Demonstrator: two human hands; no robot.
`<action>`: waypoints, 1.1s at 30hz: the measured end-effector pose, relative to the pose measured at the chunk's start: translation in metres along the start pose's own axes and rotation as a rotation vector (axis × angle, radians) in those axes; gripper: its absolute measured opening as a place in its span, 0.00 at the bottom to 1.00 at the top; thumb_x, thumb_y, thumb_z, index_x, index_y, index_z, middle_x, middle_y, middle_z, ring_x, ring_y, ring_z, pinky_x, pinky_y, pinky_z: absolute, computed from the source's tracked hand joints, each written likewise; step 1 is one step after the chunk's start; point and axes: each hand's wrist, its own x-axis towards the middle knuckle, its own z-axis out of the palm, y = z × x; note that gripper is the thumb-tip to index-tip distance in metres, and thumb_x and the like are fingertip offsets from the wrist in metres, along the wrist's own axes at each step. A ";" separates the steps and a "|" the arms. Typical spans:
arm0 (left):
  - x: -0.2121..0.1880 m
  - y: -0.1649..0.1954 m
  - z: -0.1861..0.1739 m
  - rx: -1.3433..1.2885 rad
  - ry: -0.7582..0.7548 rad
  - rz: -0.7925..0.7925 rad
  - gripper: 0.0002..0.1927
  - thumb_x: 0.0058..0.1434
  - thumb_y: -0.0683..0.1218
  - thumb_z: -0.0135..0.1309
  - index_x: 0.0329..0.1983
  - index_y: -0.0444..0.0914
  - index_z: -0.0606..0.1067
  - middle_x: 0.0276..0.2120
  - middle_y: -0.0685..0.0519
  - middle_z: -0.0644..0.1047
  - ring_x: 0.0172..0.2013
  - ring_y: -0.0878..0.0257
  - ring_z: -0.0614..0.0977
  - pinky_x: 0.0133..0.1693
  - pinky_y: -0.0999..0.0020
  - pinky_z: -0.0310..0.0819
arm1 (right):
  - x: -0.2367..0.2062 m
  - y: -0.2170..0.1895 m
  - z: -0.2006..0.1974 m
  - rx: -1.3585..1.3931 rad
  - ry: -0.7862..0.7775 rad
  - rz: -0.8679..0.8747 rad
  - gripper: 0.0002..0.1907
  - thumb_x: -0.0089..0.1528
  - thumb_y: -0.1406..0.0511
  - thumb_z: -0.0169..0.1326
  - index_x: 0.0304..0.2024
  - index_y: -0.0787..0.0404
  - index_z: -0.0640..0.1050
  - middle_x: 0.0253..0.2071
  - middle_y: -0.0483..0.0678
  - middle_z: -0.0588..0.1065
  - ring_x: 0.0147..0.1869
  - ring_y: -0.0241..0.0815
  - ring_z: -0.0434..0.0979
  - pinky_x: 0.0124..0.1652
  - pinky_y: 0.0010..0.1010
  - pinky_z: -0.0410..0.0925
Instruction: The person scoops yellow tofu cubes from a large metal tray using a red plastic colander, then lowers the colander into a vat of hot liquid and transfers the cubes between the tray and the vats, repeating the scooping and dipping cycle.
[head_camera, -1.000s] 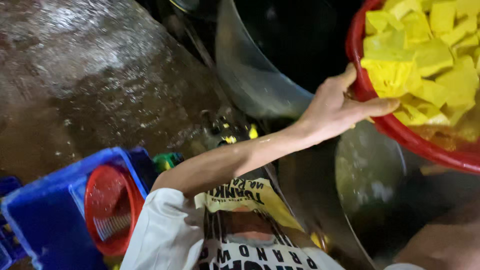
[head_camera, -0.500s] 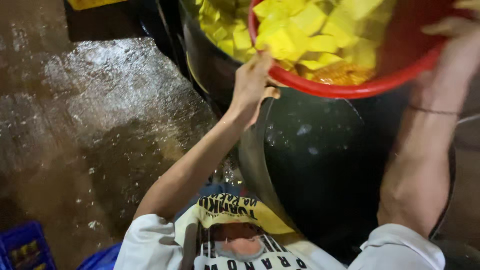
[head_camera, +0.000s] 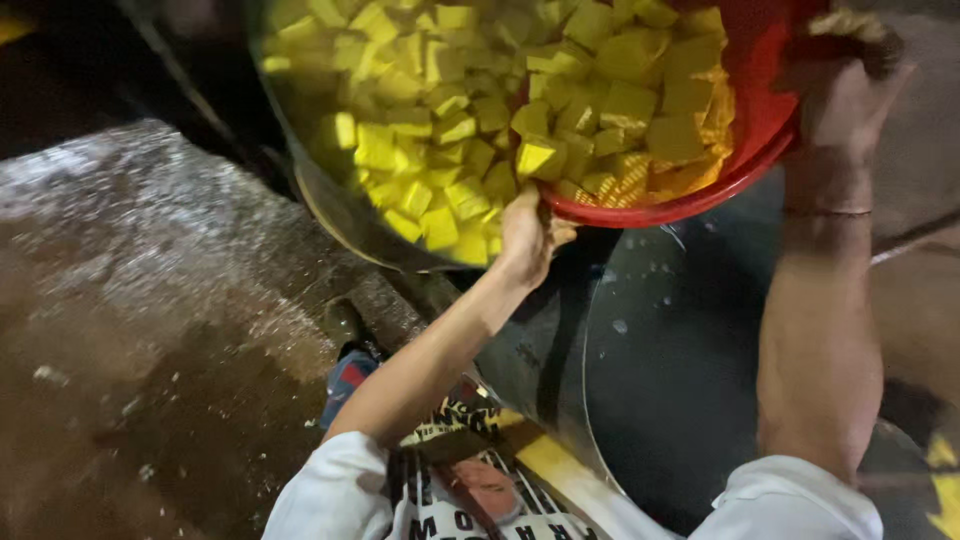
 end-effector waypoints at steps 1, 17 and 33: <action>0.007 -0.004 0.005 -0.048 -0.032 -0.051 0.26 0.77 0.58 0.33 0.47 0.32 0.71 0.31 0.41 0.79 0.22 0.57 0.79 0.22 0.67 0.76 | 0.005 -0.013 0.001 -0.080 -0.012 0.009 0.14 0.64 0.81 0.46 0.42 0.65 0.80 0.45 0.52 0.80 0.48 0.46 0.80 0.46 0.35 0.75; 0.023 -0.062 0.056 -0.903 -0.085 -0.546 0.14 0.79 0.50 0.37 0.58 0.40 0.70 0.43 0.52 0.78 0.32 0.62 0.81 0.30 0.72 0.79 | 0.010 -0.098 0.241 -1.047 -0.314 -0.355 0.15 0.58 0.74 0.61 0.47 0.60 0.81 0.45 0.57 0.79 0.50 0.58 0.78 0.47 0.46 0.72; -0.156 -0.049 -0.031 0.962 -0.526 0.704 0.17 0.64 0.44 0.59 0.50 0.36 0.66 0.58 0.39 0.74 0.61 0.45 0.76 0.59 0.52 0.73 | -0.539 -0.118 0.010 -0.586 0.993 0.565 0.28 0.60 0.76 0.53 0.64 0.69 0.68 0.59 0.62 0.75 0.55 0.53 0.79 0.52 0.38 0.76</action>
